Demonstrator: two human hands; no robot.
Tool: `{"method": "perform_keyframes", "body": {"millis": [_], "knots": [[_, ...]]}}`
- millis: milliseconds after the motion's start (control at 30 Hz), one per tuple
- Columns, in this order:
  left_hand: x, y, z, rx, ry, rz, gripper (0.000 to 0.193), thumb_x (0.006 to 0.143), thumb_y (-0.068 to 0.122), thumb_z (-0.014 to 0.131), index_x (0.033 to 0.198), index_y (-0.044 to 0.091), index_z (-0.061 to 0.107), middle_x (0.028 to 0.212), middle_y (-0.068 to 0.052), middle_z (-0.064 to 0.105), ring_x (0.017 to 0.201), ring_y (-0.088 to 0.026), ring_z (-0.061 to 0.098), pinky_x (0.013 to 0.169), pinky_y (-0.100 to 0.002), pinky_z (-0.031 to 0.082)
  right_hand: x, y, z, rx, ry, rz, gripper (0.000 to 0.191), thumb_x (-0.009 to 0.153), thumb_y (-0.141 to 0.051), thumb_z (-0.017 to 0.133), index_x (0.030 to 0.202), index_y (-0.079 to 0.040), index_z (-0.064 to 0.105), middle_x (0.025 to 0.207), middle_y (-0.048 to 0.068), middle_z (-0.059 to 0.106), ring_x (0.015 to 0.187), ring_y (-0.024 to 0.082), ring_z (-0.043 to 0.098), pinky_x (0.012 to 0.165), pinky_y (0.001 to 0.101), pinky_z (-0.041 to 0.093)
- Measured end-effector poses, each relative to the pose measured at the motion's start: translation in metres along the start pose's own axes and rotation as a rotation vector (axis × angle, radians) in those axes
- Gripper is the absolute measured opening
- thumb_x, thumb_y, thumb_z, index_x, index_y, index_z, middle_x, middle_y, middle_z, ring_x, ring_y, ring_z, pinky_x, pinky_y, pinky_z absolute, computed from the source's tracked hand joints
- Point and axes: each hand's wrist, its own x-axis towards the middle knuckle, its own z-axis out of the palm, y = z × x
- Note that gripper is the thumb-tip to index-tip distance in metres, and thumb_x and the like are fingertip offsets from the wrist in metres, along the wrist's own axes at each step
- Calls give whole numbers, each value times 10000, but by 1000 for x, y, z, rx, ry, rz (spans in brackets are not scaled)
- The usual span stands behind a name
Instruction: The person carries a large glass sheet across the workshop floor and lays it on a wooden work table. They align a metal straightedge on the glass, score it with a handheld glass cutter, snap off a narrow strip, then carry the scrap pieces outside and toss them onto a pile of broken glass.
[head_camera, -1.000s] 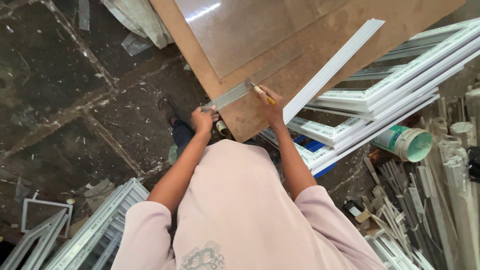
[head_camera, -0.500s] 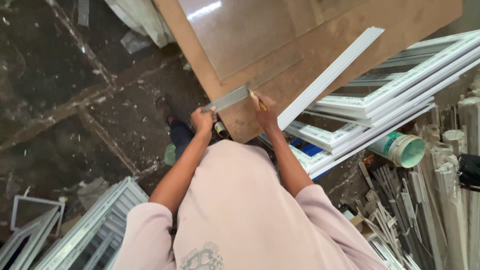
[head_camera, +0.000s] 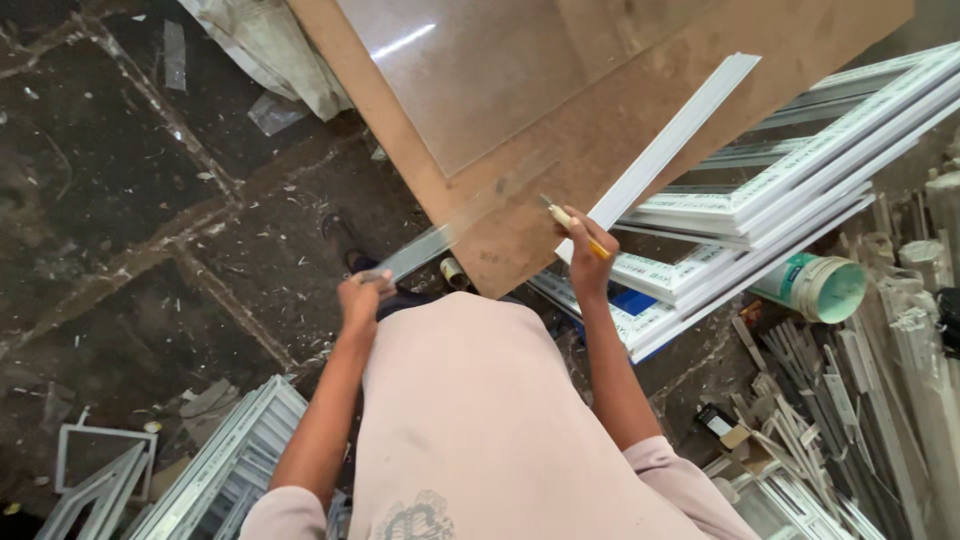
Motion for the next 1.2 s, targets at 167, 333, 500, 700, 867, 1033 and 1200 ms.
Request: {"method": "perform_keyframes", "body": {"millis": [167,333,500,700,867,1033,1200], "knots": [[17,-1,-30,-111,-164,-19,182,914,59,725,1012,-83,665,909,-171,724,818,-278,740,798,-397,640,-9,33,32,30,-88,60,316,1043,-159,605,1201,93,711,1026,128,768,896,169,730,840,293,590],[6,6,-34,-159,-181,-51,192,922,59,725,991,-87,622,921,-182,707,828,-300,745,811,-428,649,-1,44,42,37,-90,55,323,1044,-188,616,1226,63,705,1049,102,776,922,150,733,859,287,589],[4,12,5,-156,-201,-3,219,895,57,742,1020,-93,642,934,-186,723,824,-287,747,804,-409,651,24,41,61,-254,-117,-11,302,1012,-213,670,1206,8,740,1044,125,791,924,188,723,826,304,559],[13,9,36,-118,-135,42,244,911,87,764,1040,-94,662,948,-178,725,798,-267,729,763,-377,629,32,45,69,-306,-160,-208,276,997,-203,660,1172,-6,741,1073,187,769,957,263,754,844,327,568],[12,7,40,-97,-126,44,224,894,74,753,1021,-87,664,940,-170,728,791,-257,753,738,-363,653,11,43,38,-327,-129,-1,296,997,-243,671,1152,-10,765,1052,153,790,957,212,738,851,322,566],[12,14,59,-30,-130,86,202,892,52,756,989,-101,669,910,-174,726,778,-249,752,719,-350,652,35,32,33,-131,61,-86,451,1049,-389,636,1332,-38,666,1229,135,747,1100,176,688,956,322,541],[7,15,92,-16,-90,89,186,894,56,758,997,-80,686,892,-138,727,743,-199,719,686,-311,627,68,30,60,-405,-28,-293,603,1069,-443,615,1563,-136,458,1386,210,637,1248,404,632,1071,449,492]]}}
